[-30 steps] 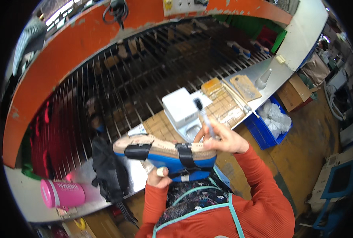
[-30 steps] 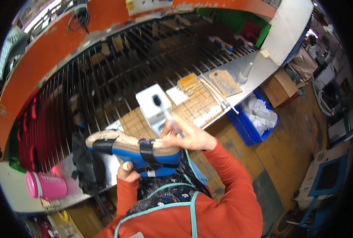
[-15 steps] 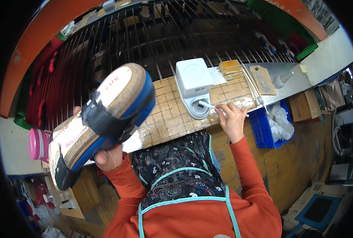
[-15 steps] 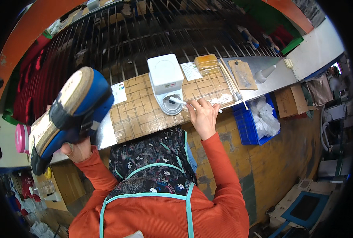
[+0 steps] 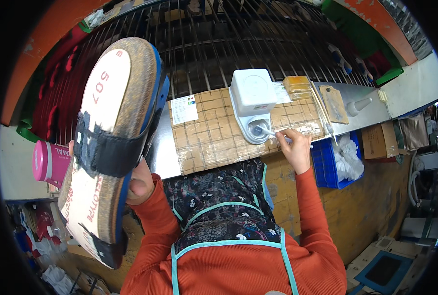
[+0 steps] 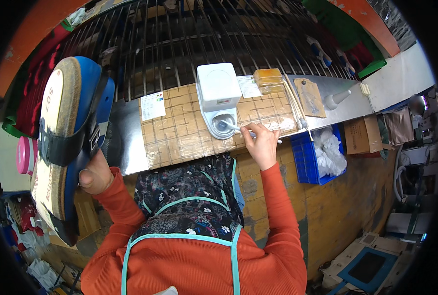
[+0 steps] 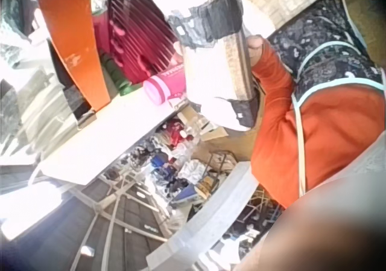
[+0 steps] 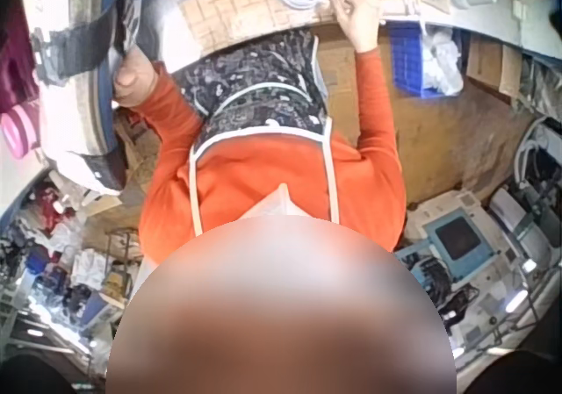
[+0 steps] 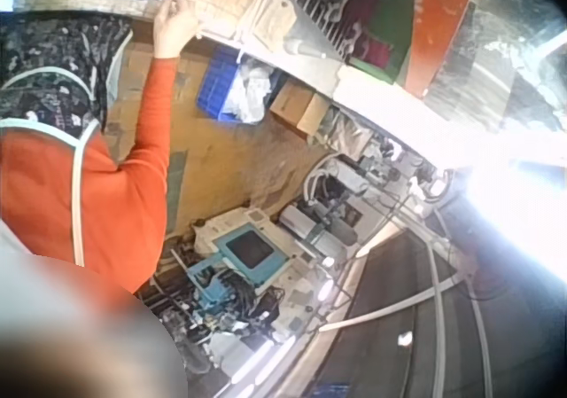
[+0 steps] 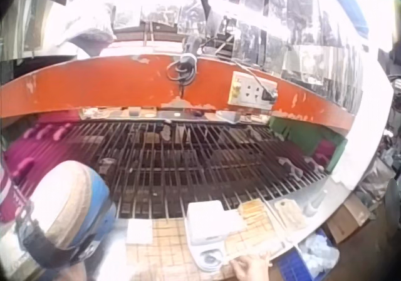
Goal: The person applies glue to the sole of a blue shoe using a small brush. They repeatedly dip the brush into a container and spread the adhesive along the edges and surface of the sole, then place the shoe on a drying rack and repeat the process on another shoe.
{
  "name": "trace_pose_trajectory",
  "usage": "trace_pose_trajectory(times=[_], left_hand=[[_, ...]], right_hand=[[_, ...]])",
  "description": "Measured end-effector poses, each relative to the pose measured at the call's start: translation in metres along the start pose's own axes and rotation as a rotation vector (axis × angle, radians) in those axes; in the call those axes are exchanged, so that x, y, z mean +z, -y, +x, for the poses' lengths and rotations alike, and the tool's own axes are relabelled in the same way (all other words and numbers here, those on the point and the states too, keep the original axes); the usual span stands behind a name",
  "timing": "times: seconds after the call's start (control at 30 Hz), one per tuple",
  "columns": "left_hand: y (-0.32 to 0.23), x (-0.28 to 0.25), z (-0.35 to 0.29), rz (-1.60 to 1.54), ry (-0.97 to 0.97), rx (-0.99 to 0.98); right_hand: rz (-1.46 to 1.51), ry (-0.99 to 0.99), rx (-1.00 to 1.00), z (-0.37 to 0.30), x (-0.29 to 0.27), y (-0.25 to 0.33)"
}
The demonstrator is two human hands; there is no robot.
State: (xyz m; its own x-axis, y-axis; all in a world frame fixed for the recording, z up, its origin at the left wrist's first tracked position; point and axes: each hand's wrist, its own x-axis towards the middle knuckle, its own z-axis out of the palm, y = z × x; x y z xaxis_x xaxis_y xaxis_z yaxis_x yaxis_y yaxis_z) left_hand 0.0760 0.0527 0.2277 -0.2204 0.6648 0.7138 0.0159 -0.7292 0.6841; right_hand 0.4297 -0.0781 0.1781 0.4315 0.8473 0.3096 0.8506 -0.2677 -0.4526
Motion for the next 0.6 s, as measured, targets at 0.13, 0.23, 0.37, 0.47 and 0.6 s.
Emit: trace_pose_trajectory(times=[0.13,0.23,0.37,0.47,0.6], left_hand=[[0.004,0.011,-0.002,-0.258,0.041,0.045],[0.013,0.025,-0.004,-0.275,0.083,0.094],[0.037,0.054,-0.016,-0.209,0.159,0.236],[0.047,0.071,-0.028,-0.032,0.247,0.389],[0.04,0.084,-0.031,0.172,0.312,0.44]], right_hand=[[0.33,0.187,0.227,0.001,0.002,-0.014],[0.712,0.317,0.385,-0.001,0.003,-0.021],[0.998,0.466,0.585,-0.003,-0.003,-0.019],[1.003,0.362,0.493,0.0,-0.007,0.006],[0.333,-0.248,-0.081,0.009,-0.023,0.064]])
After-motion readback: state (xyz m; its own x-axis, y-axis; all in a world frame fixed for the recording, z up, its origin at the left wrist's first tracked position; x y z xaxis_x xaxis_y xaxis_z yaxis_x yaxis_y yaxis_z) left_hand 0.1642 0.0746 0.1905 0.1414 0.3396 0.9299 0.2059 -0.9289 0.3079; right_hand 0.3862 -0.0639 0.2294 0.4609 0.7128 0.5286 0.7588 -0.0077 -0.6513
